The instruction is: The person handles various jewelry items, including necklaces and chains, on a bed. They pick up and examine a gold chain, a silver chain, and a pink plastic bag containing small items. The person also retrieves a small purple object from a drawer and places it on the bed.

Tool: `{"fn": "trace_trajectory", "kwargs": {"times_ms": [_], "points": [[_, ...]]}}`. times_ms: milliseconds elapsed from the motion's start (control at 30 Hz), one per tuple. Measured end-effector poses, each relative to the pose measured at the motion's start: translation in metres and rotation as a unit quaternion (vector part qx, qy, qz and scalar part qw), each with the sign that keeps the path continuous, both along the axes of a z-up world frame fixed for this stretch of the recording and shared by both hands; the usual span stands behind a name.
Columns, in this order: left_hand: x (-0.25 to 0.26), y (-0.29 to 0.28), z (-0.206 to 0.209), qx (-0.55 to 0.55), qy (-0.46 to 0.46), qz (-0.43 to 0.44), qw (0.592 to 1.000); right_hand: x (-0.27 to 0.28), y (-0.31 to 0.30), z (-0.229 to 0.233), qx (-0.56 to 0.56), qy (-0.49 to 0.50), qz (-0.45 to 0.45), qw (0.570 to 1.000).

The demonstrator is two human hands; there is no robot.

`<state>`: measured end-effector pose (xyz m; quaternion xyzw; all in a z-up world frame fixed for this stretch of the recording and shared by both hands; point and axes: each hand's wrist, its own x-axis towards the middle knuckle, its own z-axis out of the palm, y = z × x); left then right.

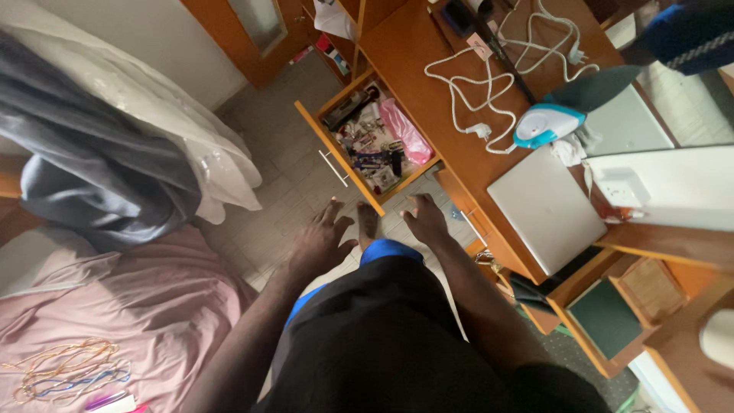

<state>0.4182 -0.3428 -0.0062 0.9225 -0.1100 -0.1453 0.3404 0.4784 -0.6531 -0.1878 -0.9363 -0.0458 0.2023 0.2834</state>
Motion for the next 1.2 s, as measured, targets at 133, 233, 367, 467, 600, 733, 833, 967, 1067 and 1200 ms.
{"fn": "trace_trajectory", "kwargs": {"times_ms": [133,233,367,467,600,733,833,967,1067,1200], "points": [[0.006,-0.006,0.001,0.000,0.009,0.046,0.999,0.077,0.011,-0.041,-0.071,0.003,0.055,0.996],[-0.016,-0.009,0.001,0.052,0.008,0.081,0.995,0.125,0.020,-0.075,-0.113,0.044,-0.007,0.993],[-0.047,-0.011,-0.008,0.055,0.081,0.142,0.985,0.163,0.030,-0.115,-0.177,0.054,-0.030,0.982],[-0.061,-0.010,-0.013,0.089,0.174,0.132,0.972,0.179,0.033,-0.133,-0.171,0.158,-0.070,0.970],[-0.049,-0.004,-0.013,0.058,0.201,0.125,0.970,0.175,0.033,-0.138,-0.262,0.168,-0.033,0.950],[-0.028,0.002,-0.014,0.048,0.212,0.117,0.969,0.169,0.028,-0.133,-0.265,0.118,0.014,0.957],[-0.020,0.007,-0.013,0.043,0.212,0.127,0.968,0.169,0.028,-0.130,-0.249,0.134,-0.010,0.959],[-0.026,0.011,-0.018,0.042,0.195,0.147,0.969,0.173,0.037,-0.126,-0.229,0.106,0.000,0.968],[-0.038,0.012,-0.017,0.038,0.191,0.174,0.965,0.164,0.050,-0.108,-0.245,0.030,0.166,0.955],[-0.041,0.013,-0.011,0.012,0.195,0.197,0.961,0.140,0.070,-0.061,-0.183,-0.015,0.121,0.976]]}}
